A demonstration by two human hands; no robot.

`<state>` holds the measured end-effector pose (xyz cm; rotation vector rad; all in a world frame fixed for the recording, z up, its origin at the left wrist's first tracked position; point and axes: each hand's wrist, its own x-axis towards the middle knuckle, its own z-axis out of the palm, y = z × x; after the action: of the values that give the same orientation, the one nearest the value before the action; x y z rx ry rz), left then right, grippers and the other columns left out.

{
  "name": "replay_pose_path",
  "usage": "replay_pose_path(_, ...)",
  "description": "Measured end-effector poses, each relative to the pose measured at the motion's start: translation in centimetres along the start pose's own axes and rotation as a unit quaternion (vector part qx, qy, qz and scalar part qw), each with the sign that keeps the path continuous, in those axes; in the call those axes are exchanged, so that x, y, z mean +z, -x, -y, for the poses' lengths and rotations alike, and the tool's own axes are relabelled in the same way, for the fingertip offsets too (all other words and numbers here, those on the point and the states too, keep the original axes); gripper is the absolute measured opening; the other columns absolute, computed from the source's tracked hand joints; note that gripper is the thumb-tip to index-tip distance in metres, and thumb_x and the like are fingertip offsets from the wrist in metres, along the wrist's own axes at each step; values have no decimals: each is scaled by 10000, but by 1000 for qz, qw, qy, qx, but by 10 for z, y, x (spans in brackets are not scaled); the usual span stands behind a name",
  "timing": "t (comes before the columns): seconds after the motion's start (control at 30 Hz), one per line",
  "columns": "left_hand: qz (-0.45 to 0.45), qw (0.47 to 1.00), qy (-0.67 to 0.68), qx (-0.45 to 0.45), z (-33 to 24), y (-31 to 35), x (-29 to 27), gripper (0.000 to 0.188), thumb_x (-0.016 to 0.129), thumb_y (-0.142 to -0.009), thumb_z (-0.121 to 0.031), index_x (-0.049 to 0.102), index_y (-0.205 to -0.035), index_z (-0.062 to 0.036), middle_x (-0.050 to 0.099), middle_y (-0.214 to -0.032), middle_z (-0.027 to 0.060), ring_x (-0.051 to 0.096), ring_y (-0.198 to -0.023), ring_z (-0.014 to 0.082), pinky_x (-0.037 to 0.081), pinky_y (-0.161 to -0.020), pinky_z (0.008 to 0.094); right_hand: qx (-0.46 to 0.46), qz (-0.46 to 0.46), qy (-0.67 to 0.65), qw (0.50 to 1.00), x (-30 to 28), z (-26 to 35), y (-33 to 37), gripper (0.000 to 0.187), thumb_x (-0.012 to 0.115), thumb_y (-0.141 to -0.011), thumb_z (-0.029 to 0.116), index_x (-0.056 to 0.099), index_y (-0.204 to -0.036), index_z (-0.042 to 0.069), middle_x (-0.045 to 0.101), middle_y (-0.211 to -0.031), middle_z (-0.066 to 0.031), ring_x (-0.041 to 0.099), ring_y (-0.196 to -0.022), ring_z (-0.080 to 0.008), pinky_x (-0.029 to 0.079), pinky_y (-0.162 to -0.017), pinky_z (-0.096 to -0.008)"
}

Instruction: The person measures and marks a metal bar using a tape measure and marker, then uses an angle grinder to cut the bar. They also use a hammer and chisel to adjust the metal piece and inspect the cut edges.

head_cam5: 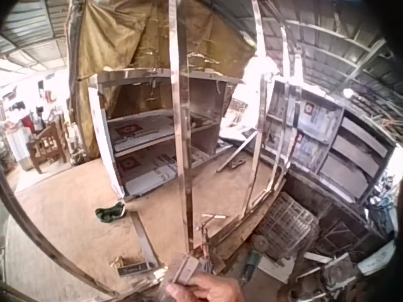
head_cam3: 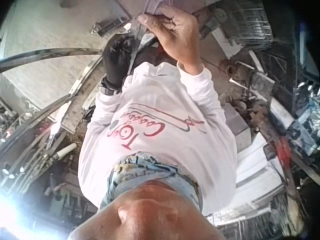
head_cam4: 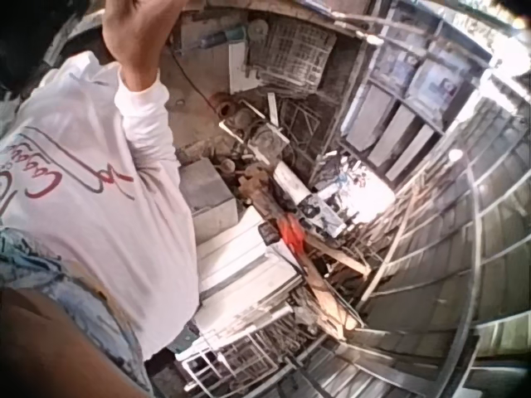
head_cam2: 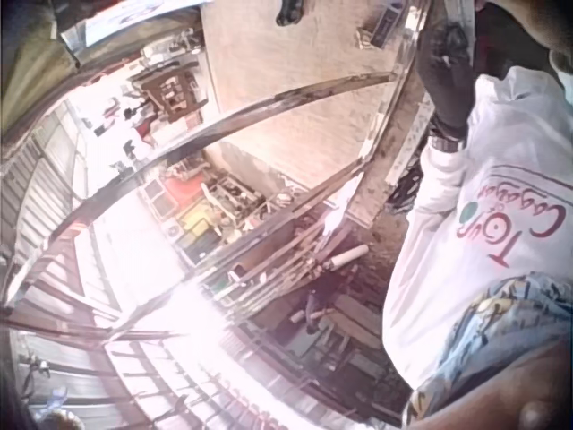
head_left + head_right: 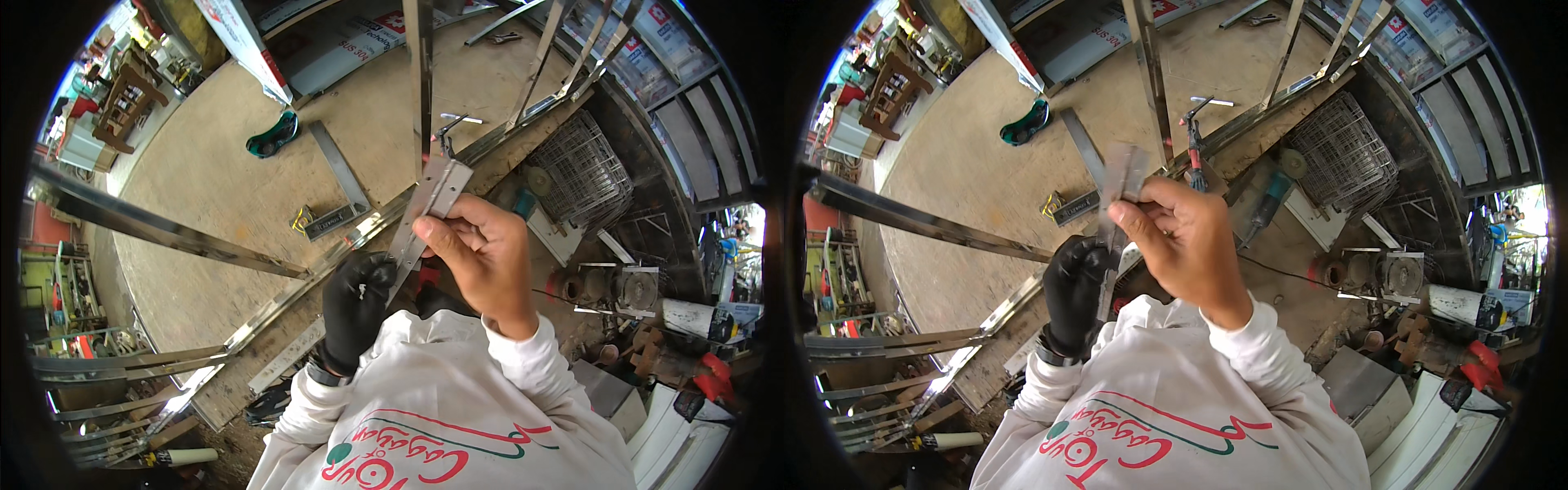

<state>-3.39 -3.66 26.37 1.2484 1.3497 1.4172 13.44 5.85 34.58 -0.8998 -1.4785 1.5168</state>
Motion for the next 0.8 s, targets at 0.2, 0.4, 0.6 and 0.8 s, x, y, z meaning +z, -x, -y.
replay_pose_path(0.2, 34, 982, 106, -154, -6, -34, -10, 201, 727, -1011, -172, 722, -1117, -1, 661, -861, -17, 601, -798, 77, 500, -729, 268, 60, 9, -162, 985, -21, -32, -55, 180, 764, -966, 111, 729, -999, -63, 754, -855, -69, 701, -718, -101, 570, -654, -239)
replay_pose_path(0.4, 49, 991, 41, -120, 15, -49, -4, 211, 687, -1049, -206, 707, -1102, -2, 658, -891, -28, 573, -765, 88, 499, -707, 300, -22, 6, -150, 988, -25, -54, -63, 155, 741, -992, 113, 708, -990, -38, 714, -792, -30, 639, -664, -59, 513, -601, -221)
replay_pose_path(0.6, -56, 976, -205, -38, 21, -76, 19, 200, 664, -1057, -194, 693, -1112, -3, 639, -887, -20, 561, -779, 83, 496, -701, 293, -46, -41, 21, 998, -33, -91, -104, 111, 720, -999, 77, 698, -996, -32, 729, -829, -31, 641, -682, -48, 522, -613, -205)
replay_pose_path(0.8, -8, 951, 217, -221, 48, -39, 8, 143, 617, -1053, -85, 619, -1144, 25, 631, -885, 17, 590, -802, 159, 504, -730, 342, 67, 207, -304, 928, -55, -99, -113, 152, 735, -1014, 156, 722, -1055, 10, 688, -854, 15, 604, -725, -41, 502, -646, -221)
